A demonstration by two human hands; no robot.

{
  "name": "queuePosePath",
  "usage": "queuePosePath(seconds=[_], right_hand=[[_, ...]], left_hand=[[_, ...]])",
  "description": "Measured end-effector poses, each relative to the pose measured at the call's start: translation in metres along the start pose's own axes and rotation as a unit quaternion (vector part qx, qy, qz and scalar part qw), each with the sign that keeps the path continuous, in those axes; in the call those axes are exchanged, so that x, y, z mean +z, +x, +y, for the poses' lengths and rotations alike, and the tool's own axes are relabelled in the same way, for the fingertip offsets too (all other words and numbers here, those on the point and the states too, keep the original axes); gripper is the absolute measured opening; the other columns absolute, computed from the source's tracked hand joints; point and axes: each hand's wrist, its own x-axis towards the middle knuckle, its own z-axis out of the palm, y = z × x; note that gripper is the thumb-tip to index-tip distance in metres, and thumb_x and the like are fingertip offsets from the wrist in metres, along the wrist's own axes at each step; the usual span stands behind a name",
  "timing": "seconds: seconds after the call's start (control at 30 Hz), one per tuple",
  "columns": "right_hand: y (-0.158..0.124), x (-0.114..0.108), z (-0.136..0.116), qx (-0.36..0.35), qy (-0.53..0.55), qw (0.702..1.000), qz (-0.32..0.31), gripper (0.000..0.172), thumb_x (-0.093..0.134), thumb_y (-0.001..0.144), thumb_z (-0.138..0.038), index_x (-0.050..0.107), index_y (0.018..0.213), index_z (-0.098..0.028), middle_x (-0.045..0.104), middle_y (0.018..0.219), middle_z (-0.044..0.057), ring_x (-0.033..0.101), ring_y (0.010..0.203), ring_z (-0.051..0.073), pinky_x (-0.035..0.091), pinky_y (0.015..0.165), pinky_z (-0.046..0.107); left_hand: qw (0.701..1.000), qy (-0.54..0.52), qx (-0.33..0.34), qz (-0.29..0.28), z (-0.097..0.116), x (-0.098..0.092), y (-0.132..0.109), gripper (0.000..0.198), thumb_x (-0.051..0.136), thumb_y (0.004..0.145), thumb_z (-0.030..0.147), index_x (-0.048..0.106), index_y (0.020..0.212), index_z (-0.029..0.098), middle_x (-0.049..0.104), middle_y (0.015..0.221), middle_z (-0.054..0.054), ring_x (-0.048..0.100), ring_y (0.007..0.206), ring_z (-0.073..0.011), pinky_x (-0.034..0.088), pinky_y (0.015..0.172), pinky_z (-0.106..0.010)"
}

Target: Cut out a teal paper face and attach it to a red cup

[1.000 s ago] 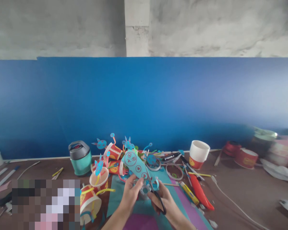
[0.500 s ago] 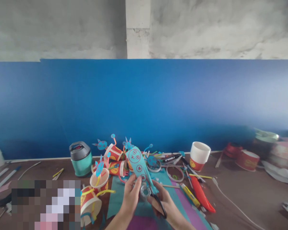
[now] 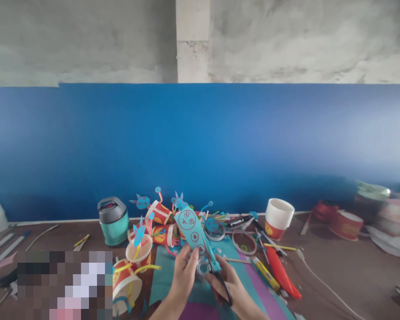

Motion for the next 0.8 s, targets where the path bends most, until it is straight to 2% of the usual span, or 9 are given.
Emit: queuePosePath(seconds=[0.3, 0.47, 0.53, 0.67, 0.73, 0.8], right_hand=[[-0.001, 0.000, -0.008, 0.012, -0.025, 0.999, -0.029, 0.072, 0.069, 0.065, -0.058, 0.048, 0.116, -0.012, 0.046, 0.037, -0.010, 0.035, 0.029, 0.005, 0.026, 0.029, 0.015], [-0.003, 0.001, -0.014, 0.025, -0.029, 0.999, -0.028, 0.071, 0.070, 0.065, -0.057, 0.049, 0.116, -0.011, 0.047, 0.037, -0.010, 0.036, 0.029, 0.005, 0.027, 0.029, 0.015], [-0.004, -0.001, -0.013, 0.033, -0.019, 0.999, -0.037, 0.075, 0.069, 0.064, -0.059, 0.047, 0.118, -0.012, 0.049, 0.038, -0.010, 0.038, 0.030, 0.006, 0.028, 0.030, 0.015], [-0.007, -0.003, -0.009, 0.030, 0.001, 0.997, -0.074, 0.089, 0.069, 0.064, -0.060, 0.035, 0.130, -0.011, 0.059, 0.046, -0.005, 0.045, 0.036, 0.007, 0.031, 0.035, 0.015], [-0.008, -0.002, -0.008, 0.027, 0.007, 0.996, -0.080, 0.098, 0.070, 0.063, -0.060, 0.026, 0.135, -0.010, 0.061, 0.048, -0.004, 0.048, 0.037, 0.008, 0.033, 0.037, 0.016], [-0.008, -0.001, -0.008, 0.019, 0.017, 0.997, -0.072, 0.104, 0.070, 0.063, -0.059, 0.018, 0.139, -0.011, 0.061, 0.048, -0.004, 0.050, 0.039, 0.009, 0.035, 0.039, 0.017]], left_hand=[[1.000, -0.024, -0.009, -0.009, -0.002, -0.004, 0.002, 0.033, 0.060, 0.079, 0.044, 0.069, 0.095, 0.016, 0.071, 0.092, -0.009, 0.064, 0.083, -0.0233, 0.049, 0.077, -0.030], [1.000, -0.023, -0.010, -0.008, 0.002, -0.004, 0.001, 0.033, 0.061, 0.078, 0.044, 0.069, 0.092, 0.015, 0.071, 0.085, -0.008, 0.063, 0.076, -0.0211, 0.049, 0.072, -0.029], [1.000, -0.017, -0.012, 0.005, 0.002, -0.004, 0.001, 0.033, 0.062, 0.077, 0.045, 0.069, 0.088, 0.015, 0.070, 0.079, -0.007, 0.062, 0.073, -0.0201, 0.049, 0.071, -0.028], [0.997, 0.010, -0.013, 0.080, -0.003, -0.006, 0.003, 0.034, 0.065, 0.073, 0.049, 0.067, 0.075, 0.015, 0.066, 0.067, -0.004, 0.059, 0.067, -0.0178, 0.048, 0.065, -0.025], [0.995, 0.030, 0.000, 0.099, -0.006, -0.008, 0.004, 0.034, 0.064, 0.073, 0.049, 0.066, 0.075, 0.015, 0.066, 0.069, -0.004, 0.060, 0.069, -0.0186, 0.048, 0.066, -0.025], [0.995, 0.047, 0.015, 0.090, -0.007, -0.008, 0.004, 0.033, 0.062, 0.075, 0.048, 0.066, 0.079, 0.016, 0.068, 0.077, -0.006, 0.061, 0.076, -0.0211, 0.048, 0.070, -0.027]])
